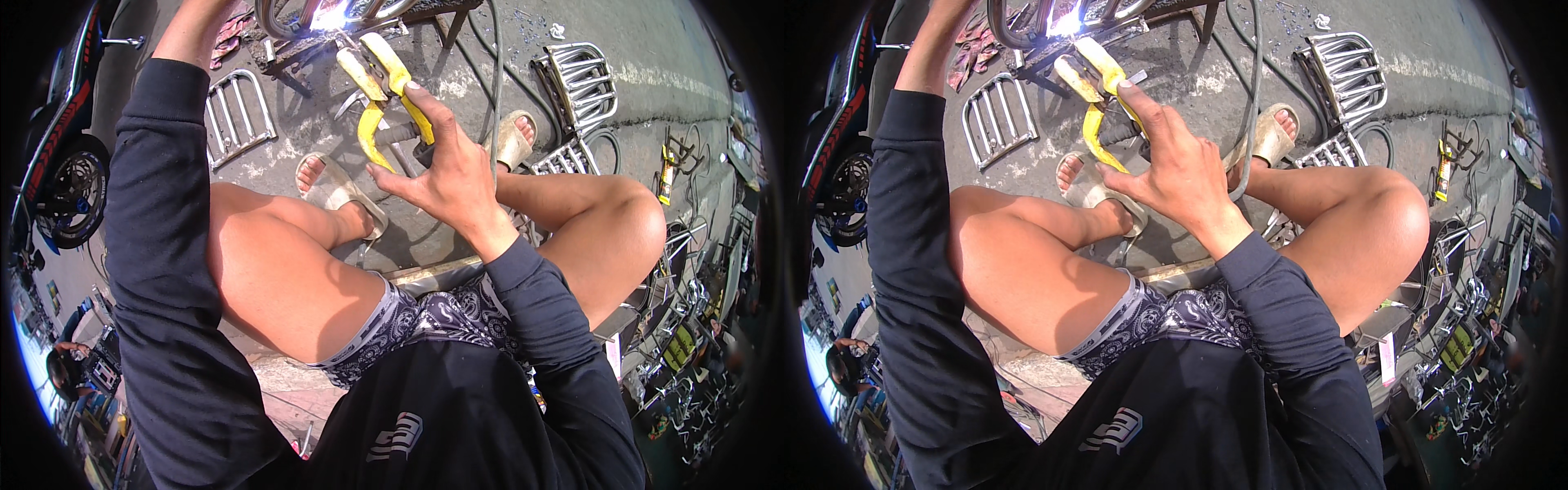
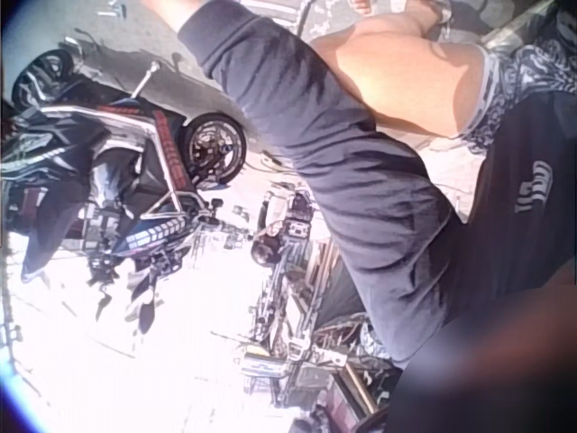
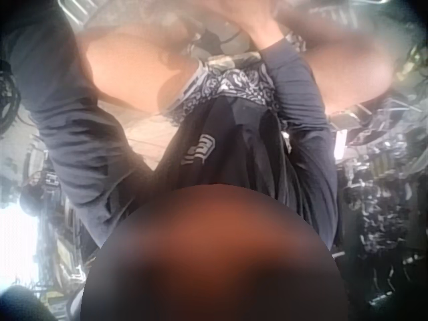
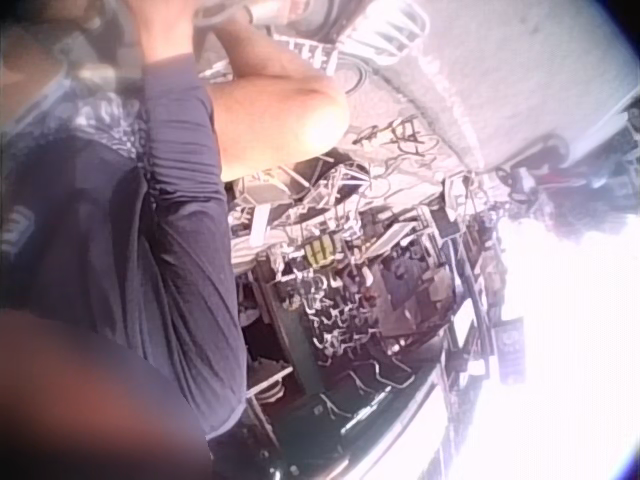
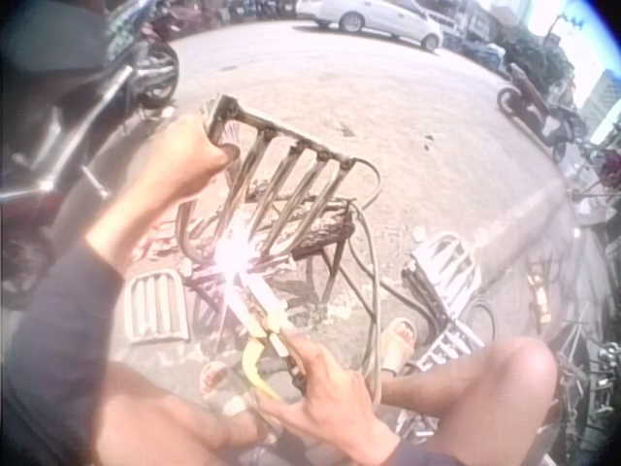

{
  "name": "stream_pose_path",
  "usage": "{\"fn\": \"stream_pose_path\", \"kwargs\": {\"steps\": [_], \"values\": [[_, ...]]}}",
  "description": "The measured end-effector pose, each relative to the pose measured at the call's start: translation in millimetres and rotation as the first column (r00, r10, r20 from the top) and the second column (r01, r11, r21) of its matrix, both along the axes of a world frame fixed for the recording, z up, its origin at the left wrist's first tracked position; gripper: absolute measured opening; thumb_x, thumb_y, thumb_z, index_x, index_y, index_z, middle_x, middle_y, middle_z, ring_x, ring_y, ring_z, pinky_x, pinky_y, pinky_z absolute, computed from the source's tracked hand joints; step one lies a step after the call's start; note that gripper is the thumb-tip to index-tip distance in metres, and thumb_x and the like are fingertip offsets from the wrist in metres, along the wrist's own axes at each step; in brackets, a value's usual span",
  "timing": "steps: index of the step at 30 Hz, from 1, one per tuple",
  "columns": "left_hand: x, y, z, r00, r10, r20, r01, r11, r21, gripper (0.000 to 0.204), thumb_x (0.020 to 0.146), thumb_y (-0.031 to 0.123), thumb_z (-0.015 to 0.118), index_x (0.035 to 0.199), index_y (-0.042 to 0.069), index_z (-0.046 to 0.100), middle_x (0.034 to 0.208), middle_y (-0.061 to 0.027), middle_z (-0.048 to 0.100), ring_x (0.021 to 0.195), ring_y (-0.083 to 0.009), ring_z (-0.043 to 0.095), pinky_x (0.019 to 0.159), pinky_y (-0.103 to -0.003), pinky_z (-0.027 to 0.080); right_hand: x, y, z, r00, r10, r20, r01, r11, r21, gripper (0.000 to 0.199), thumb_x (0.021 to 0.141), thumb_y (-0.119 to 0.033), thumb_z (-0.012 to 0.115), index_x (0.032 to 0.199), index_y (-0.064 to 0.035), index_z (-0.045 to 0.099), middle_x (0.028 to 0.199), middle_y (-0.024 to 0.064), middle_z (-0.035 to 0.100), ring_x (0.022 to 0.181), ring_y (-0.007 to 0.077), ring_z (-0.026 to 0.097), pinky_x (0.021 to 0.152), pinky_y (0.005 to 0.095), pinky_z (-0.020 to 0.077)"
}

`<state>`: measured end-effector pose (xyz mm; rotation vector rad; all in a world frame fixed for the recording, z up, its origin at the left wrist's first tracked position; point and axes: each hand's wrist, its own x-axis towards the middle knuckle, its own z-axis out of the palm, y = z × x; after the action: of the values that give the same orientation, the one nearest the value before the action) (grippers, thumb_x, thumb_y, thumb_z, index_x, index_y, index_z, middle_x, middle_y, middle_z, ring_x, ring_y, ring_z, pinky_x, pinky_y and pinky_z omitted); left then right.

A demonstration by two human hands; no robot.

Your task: The person welds a metal frame using a handheld welding torch, holding the frame with one hand and the torch with the other. The person repositions the frame and continues welding different sections, producing bright sparks.

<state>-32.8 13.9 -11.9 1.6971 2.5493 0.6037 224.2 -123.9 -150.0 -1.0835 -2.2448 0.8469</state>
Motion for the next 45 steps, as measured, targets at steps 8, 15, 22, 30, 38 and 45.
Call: {"fn": "stream_pose_path", "kwargs": {"steps": [8,15,22,30,38,45], "values": [[-3.7,1.3,1.8,0.997,-0.008,0.075,0.012,0.999,-0.042,0.027,0.099,0.022,0.065,0.076,0.011,0.069,0.067,-0.0027,0.064,0.054,-0.0109,0.051,0.049,-0.034,0.038,-2.4,0.4,0.6,1.000,-0.003,-0.012,0.003,1.000,0.001,0.101,0.073,-0.037,0.097,0.155,-0.0106,0.043,0.138,0.0190,0.069,0.118,0.0364,0.074,0.096,0.0447,0.0627],[-0.8,-10.4,-2.0,0.994,-0.094,-0.051,0.098,0.993,0.073,0.026,0.100,0.022,0.063,0.076,0.013,0.068,0.066,0.0005,0.060,0.055,-0.0104,0.049,0.051,-0.034,0.041,-1.1,1.3,-1.7,0.999,0.000,-0.043,-0.003,0.997,-0.081,0.105,0.074,-0.037,0.098,0.156,-0.0104,0.038,0.137,0.0221,0.068,0.116,0.0382,0.074,0.092,0.0448,0.0641],[12.3,0.6,10.2,0.998,0.064,0.016,-0.063,0.995,-0.081,0.025,0.099,0.023,0.062,0.077,0.012,0.068,0.068,0.0013,0.059,0.056,-0.0099,0.049,0.053,-0.034,0.042,0.4,2.9,-6.0,0.999,0.011,-0.036,-0.010,1.000,0.028,0.107,0.073,-0.037,0.099,0.156,-0.0109,0.037,0.138,0.0221,0.068,0.116,0.0386,0.074,0.093,0.0454,0.0639],[-9.1,1.5,-1.7,0.999,-0.019,0.050,0.021,0.999,-0.044,0.027,0.099,0.024,0.062,0.076,0.011,0.066,0.067,0.0017,0.059,0.055,-0.0099,0.048,0.050,-0.033,0.040,0.5,2.8,-5.9,1.000,0.010,-0.012,-0.010,1.000,0.025,0.104,0.073,-0.037,0.098,0.156,-0.0107,0.040,0.140,0.0198,0.068,0.121,0.0376,0.072,0.098,0.0455,0.0620],[-3.0,0.7,1.3,1.000,0.024,0.016,-0.023,0.997,-0.075,0.030,0.103,0.025,0.061,0.078,0.011,0.067,0.065,0.0022,0.054,0.054,-0.0084,0.043,0.048,-0.031,0.037,-0.3,3.4,-7.0,1.000,0.009,-0.007,-0.009,1.000,-0.009,0.104,0.073,-0.036,0.098,0.157,-0.0114,0.041,0.141,0.0195,0.067,0.122,0.0377,0.072,0.099,0.0453,0.0617],[-2.1,-2.0,5.2,0.998,0.002,0.069,0.005,0.994,-0.110,0.028,0.104,0.025,0.061,0.080,0.011,0.067,0.067,0.0027,0.054,0.055,-0.0081,0.043,0.049,-0.031,0.037,-1.2,3.0,-5.8,1.000,0.008,-0.006,-0.009,1.000,-0.020,0.103,0.073,-0.036,0.098,0.156,-0.0121,0.042,0.140,0.0193,0.067,0.121,0.0374,0.072,0.098,0.0453,0.0616]]}}
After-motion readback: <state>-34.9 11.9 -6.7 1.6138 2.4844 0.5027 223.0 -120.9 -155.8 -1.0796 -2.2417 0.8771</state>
